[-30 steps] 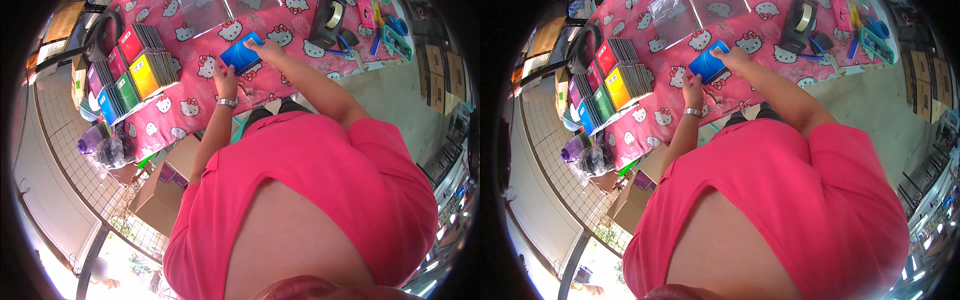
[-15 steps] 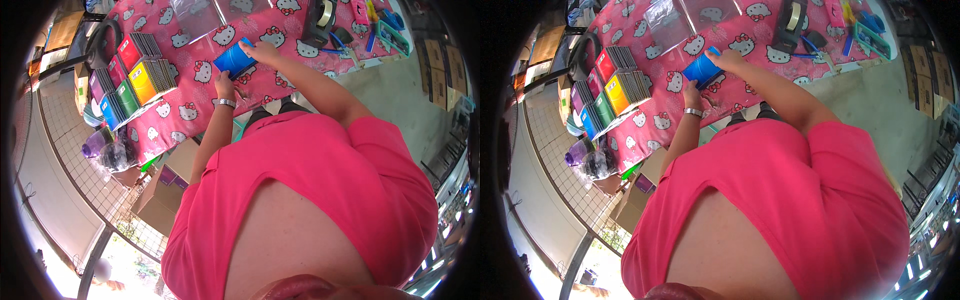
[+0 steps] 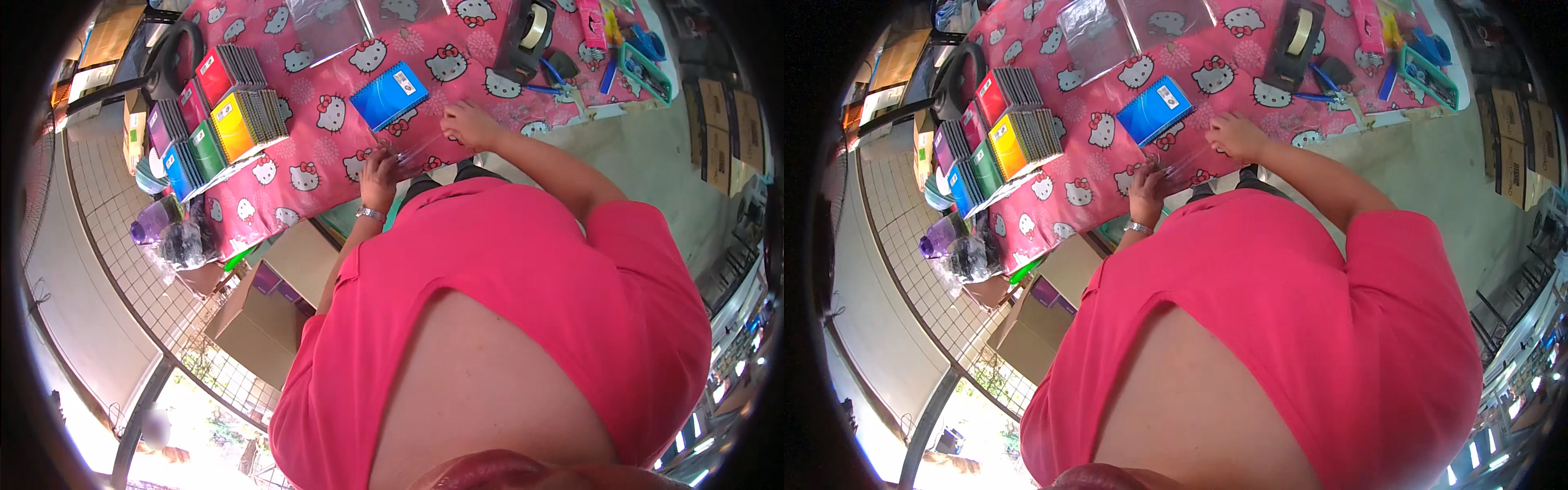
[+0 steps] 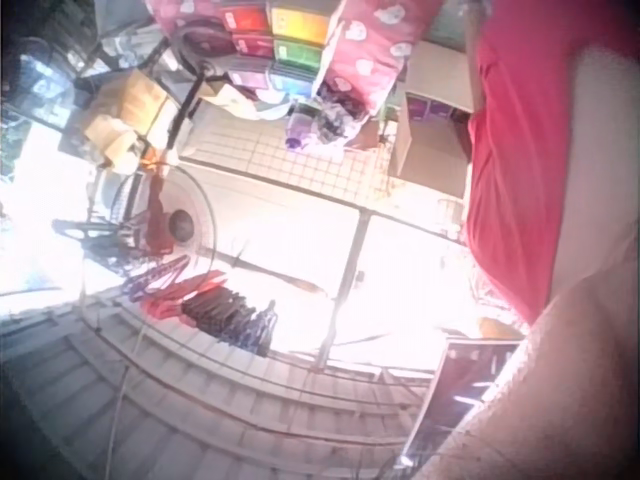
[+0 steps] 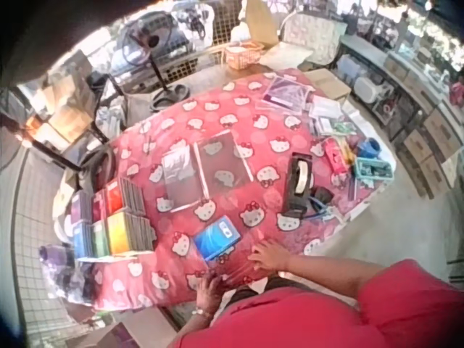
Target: The person places small notebooks into plastic sleeves, seals them with tape, and then sorts stacks of colorful notebooks from a large cardboard box onto the table.
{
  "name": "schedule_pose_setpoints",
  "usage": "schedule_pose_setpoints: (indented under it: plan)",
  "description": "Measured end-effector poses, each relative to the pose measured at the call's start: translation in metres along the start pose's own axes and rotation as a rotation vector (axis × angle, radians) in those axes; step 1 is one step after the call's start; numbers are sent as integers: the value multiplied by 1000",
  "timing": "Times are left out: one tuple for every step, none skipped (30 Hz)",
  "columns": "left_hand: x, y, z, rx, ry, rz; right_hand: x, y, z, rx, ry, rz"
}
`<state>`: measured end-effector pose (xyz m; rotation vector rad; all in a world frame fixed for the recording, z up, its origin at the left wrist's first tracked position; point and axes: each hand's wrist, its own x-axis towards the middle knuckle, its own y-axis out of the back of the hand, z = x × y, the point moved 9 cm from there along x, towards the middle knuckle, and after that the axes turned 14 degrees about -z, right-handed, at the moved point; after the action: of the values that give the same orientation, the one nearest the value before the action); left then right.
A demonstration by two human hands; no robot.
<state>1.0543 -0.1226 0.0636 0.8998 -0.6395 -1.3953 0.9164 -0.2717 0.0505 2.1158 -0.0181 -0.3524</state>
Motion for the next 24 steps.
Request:
schedule_pose_setpoints:
  plan:
    - [8,-1,-8,-53,-21,-39,6,2,5,-34,12,-37]
    - [14,1,-18,-103,-36,-79,14,6,3,-64,30,-74]
    - [13,1,-23,-156,-42,-119,17,27,-7,-48,63,21]
    - [19,17,-24,-286,14,-54,16,53,-16,-32,85,115]
    - [22,27,-31,-366,133,-52,16,77,-23,-17,107,212]
    - [27,37,-39,-537,255,-31,21,88,-31,-76,137,222]
    - [31,41,-50,-707,377,-10,28,96,-37,-135,168,231]
    - [32,42,-60,-869,394,48,39,99,-39,-157,167,226]
    - [35,40,-71,-1032,405,108,49,101,-39,-180,165,222]
    - [35,38,-80,-1194,414,168,65,101,-30,-164,123,199]
    - [34,44,-88,-1032,478,229,77,100,-17,-146,73,175]
    - [29,52,-93,-867,546,293,89,96,-10,-95,34,71]
    - [23,59,-96,-700,608,353,99,93,-1,-45,-5,-31]
    - [15,78,-82,-434,574,543,106,86,7,7,-51,-138]
    - [13,96,-36,52,342,701,111,86,10,32,-53,-168]
    - [5,91,20,537,86,822,116,84,12,56,-56,-197]
    - [47,74,36,90,119,163,114,79,24,87,-82,-226]
    - [49,68,83,164,-115,33,116,77,22,109,-73,-240]
    - [50,39,102,39,-431,-95,121,80,16,118,-54,-249]
    - [49,29,111,147,-464,-84,122,81,17,134,-53,-255]
    - [55,26,97,189,-359,-75,124,80,16,93,-58,-266]
    - [63,22,83,230,-253,-65,127,79,14,52,-63,-277]
    - [68,20,70,267,-150,-58,128,80,13,12,-72,-289]
    - [69,16,54,325,-29,-103,130,81,14,35,-87,-319]
